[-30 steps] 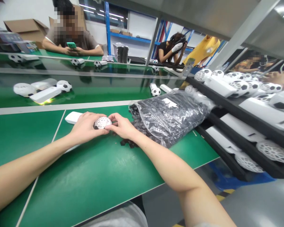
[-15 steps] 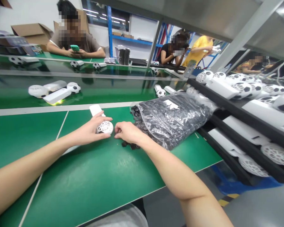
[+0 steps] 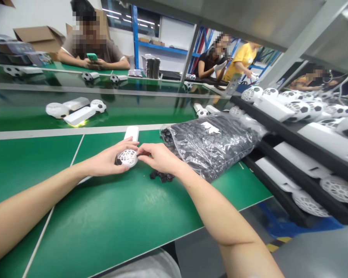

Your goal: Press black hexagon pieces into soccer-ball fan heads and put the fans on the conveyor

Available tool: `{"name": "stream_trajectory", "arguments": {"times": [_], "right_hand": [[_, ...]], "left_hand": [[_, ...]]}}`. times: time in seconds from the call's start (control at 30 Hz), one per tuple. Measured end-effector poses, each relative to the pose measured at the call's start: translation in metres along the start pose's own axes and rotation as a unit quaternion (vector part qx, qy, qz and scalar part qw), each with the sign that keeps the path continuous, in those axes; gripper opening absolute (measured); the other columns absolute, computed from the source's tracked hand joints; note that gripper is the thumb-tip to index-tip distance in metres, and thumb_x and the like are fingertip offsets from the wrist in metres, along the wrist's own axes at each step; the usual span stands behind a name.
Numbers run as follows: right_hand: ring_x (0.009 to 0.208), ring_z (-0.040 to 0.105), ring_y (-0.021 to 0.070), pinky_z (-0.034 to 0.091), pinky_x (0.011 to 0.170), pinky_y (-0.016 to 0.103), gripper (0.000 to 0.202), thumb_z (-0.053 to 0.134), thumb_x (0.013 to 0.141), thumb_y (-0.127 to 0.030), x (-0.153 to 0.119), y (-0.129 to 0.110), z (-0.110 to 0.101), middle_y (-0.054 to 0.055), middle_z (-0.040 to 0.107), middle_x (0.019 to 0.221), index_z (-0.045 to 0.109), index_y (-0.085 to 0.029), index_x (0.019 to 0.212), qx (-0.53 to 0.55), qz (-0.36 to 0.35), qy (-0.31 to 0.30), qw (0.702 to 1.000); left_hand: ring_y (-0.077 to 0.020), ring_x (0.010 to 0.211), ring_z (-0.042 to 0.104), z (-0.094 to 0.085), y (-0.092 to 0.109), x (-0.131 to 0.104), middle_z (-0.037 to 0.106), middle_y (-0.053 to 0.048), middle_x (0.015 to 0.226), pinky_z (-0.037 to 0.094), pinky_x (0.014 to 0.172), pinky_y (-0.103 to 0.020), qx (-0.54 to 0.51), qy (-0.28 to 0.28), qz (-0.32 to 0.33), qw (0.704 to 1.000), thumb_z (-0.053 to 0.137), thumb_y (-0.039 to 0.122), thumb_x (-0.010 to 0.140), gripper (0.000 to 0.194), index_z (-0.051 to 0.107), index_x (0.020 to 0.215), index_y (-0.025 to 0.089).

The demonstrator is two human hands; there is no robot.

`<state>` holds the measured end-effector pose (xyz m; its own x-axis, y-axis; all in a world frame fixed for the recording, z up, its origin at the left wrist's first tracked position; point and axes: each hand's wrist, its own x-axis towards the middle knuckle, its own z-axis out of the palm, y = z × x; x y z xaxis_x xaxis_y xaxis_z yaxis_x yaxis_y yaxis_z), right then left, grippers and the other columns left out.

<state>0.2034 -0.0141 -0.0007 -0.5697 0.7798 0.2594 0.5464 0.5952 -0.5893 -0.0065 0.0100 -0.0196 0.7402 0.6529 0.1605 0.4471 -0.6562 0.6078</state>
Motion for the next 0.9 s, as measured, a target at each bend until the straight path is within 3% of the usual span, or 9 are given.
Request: {"name": "stream_trajectory", "arguments": {"times": [0.13, 0.4, 0.6, 0.73, 0.9], "right_hand": [[0.077, 0.058, 0.0116, 0.043, 0.074, 0.025, 0.009, 0.057, 0.078, -0.020, 0.001, 0.002, 0.005, 0.001, 0.064, 0.082, 0.064, -0.018, 0.083, 0.056, -0.010, 0.005, 0.998], [0.076, 0.058, 0.0116, 0.043, 0.075, 0.026, 0.007, 0.059, 0.075, -0.023, 0.004, 0.002, 0.019, -0.001, 0.065, 0.077, 0.063, -0.017, 0.074, 0.132, 0.049, 0.028, 0.990], [0.067, 0.054, 0.0097, 0.043, 0.067, 0.024, 0.009, 0.063, 0.071, -0.023, 0.006, 0.005, 0.027, -0.002, 0.059, 0.070, 0.057, -0.016, 0.068, 0.186, 0.086, 0.057, 0.977], [0.061, 0.049, 0.0084, 0.041, 0.060, 0.022, 0.015, 0.065, 0.069, -0.026, 0.007, 0.008, 0.028, -0.003, 0.056, 0.066, 0.054, -0.016, 0.068, 0.212, 0.108, 0.046, 0.970], [0.055, 0.044, 0.0069, 0.037, 0.054, 0.020, 0.021, 0.065, 0.067, -0.032, 0.009, 0.007, 0.031, -0.005, 0.051, 0.061, 0.052, -0.016, 0.066, 0.185, 0.132, 0.056, 0.972]], "left_hand": [[-0.0243, 0.134, 0.013, 0.002, 0.001, 0.001, 0.038, -0.005, 0.135, 0.019, 0.107, -0.043, -0.005, 0.013, -0.012, 1.000, 0.056, 0.024, 0.069, 0.050, 0.044, 0.117, 0.022], [-0.0259, 0.133, 0.017, 0.002, 0.008, 0.002, 0.045, -0.005, 0.129, 0.022, 0.105, -0.043, -0.006, 0.017, -0.026, 0.999, 0.056, 0.034, 0.072, 0.042, 0.048, 0.112, 0.024], [-0.0258, 0.133, 0.017, 0.005, 0.011, 0.002, 0.044, -0.006, 0.129, 0.022, 0.105, -0.045, -0.012, 0.030, -0.046, 0.998, 0.053, 0.030, 0.072, 0.040, 0.048, 0.111, 0.024], [-0.0255, 0.133, 0.017, 0.006, 0.011, 0.003, 0.048, -0.006, 0.126, 0.021, 0.105, -0.044, -0.014, 0.035, -0.044, 0.998, 0.052, 0.029, 0.072, 0.037, 0.049, 0.108, 0.023], [-0.0265, 0.131, 0.022, 0.005, 0.013, 0.005, 0.050, -0.006, 0.123, 0.025, 0.103, -0.044, -0.009, 0.039, -0.043, 0.998, 0.051, 0.028, 0.071, 0.033, 0.051, 0.103, 0.022]]}}
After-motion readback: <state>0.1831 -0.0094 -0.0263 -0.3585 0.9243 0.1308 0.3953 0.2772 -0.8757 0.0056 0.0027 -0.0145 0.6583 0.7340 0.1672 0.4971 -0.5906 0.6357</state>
